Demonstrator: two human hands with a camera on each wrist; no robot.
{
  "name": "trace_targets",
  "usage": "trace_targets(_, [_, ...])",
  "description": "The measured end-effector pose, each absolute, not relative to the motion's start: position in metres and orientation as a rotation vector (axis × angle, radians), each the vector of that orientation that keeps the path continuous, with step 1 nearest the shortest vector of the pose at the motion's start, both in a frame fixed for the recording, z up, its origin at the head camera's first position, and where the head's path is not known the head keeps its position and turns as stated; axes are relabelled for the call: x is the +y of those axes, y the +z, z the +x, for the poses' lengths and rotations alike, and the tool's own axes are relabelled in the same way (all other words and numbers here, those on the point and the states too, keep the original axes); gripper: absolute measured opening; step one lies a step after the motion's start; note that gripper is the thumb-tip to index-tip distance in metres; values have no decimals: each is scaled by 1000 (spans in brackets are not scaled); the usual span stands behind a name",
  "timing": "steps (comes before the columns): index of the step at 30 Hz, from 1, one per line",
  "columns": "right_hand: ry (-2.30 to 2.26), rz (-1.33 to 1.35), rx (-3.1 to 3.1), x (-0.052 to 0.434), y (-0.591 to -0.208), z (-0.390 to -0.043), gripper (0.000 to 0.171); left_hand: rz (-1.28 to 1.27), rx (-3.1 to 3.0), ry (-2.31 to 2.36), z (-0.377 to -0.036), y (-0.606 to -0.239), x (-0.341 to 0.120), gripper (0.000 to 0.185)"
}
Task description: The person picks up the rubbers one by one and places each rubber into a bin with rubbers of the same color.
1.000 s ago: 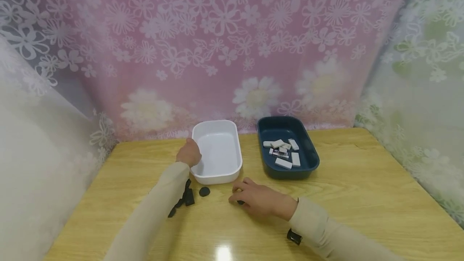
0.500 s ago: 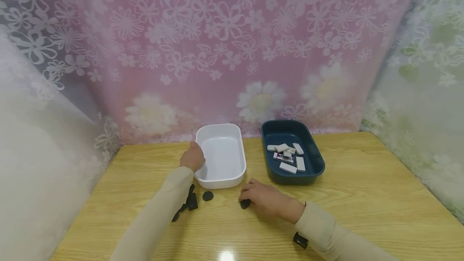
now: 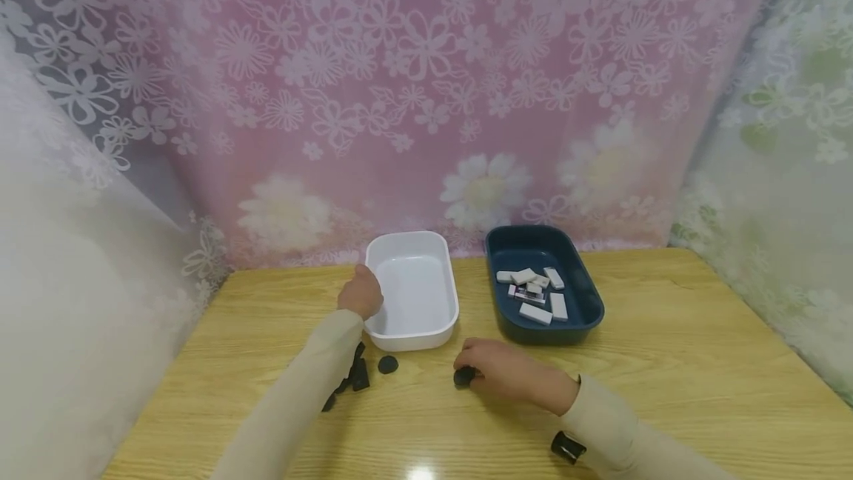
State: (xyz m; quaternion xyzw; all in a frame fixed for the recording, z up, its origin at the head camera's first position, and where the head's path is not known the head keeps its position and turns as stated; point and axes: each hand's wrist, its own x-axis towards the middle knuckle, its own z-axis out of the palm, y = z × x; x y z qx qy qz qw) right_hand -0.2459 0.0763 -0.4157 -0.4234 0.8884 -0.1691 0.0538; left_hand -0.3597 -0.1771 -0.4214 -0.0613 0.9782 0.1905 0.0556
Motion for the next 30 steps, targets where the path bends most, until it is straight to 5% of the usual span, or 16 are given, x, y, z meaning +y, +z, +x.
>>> trace_targets(13, [-1127, -810, 2719, 54, -366, -284, 26, -223, 3004, 543, -360, -420, -174, 50])
trace_targets(30, [-983, -685, 2825, -4, -411, -350, 21, -311, 3087, 537, -361, -426, -169, 33])
